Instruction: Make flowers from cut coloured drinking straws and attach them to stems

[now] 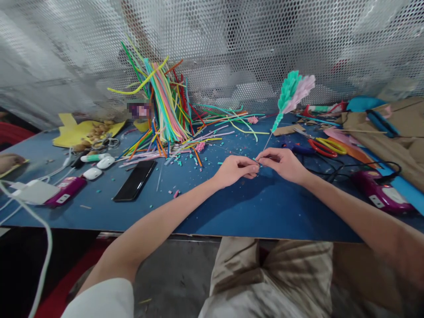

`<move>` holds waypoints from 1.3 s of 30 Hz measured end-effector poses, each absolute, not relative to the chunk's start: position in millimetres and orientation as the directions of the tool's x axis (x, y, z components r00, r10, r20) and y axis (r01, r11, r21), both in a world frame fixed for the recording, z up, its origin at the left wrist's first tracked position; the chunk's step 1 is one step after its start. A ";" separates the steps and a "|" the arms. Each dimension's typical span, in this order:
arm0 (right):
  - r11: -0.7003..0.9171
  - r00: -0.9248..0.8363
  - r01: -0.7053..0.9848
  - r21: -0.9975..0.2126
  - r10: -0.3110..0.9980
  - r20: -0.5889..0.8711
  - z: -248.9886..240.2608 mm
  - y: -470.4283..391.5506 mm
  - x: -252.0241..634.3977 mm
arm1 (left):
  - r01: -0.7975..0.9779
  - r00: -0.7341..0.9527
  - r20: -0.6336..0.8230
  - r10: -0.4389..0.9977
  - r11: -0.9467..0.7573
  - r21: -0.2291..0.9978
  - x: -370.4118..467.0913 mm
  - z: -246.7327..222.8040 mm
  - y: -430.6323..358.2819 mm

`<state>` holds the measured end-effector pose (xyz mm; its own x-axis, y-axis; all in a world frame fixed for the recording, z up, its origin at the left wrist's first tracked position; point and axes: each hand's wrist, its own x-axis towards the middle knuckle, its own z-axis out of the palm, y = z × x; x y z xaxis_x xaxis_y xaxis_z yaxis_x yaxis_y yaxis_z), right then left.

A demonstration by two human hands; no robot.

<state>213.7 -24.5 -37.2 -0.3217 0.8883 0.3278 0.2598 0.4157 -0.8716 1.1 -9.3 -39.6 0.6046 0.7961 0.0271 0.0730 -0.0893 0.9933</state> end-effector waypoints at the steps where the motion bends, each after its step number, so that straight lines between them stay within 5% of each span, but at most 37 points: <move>1: 0.407 -0.322 0.232 -0.883 0.889 0.325 -37.6 -24.5 213.0 | 0.091 0.608 0.043 0.793 -0.123 0.988 0.8 -38.3 -9.6; 4: 0.384 -0.336 0.093 -0.919 0.881 0.334 -36.8 -24.5 213.2 | 0.235 0.594 0.169 0.787 -0.370 0.899 -8.0 -29.7 -3.5; 10: 0.280 -0.318 -0.172 -0.944 0.892 0.322 -34.6 -21.4 220.5 | 0.572 0.501 0.501 0.706 -0.704 0.420 -41.6 -22.6 33.0; 21: 0.220 -0.231 -0.045 -0.975 0.947 0.224 -42.7 -17.2 215.8 | 0.536 0.773 0.333 0.540 -0.837 0.113 -22.5 -53.3 31.9; 24: 0.216 -0.237 -0.023 -0.976 0.948 0.215 -44.2 -17.8 214.5 | 0.585 0.737 0.330 0.589 -0.801 0.123 -19.1 -53.1 29.1; 29: 0.262 -0.156 0.000 -0.965 0.953 0.259 -40.7 -18.6 214.7 | 0.579 0.608 0.418 0.675 -0.737 0.349 -17.0 -38.3 15.4; 39: 0.378 -0.126 0.075 -0.923 0.921 0.368 -37.6 -26.1 205.7 | 0.456 0.715 0.479 0.509 -0.859 0.233 -4.9 -30.2 -10.3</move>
<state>205.7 -26.1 -37.6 -0.1260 0.9214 0.3677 0.0749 0.3785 -0.9226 -4.9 -10.3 -30.2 0.7153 0.5091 0.4787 0.4555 -0.8592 0.2332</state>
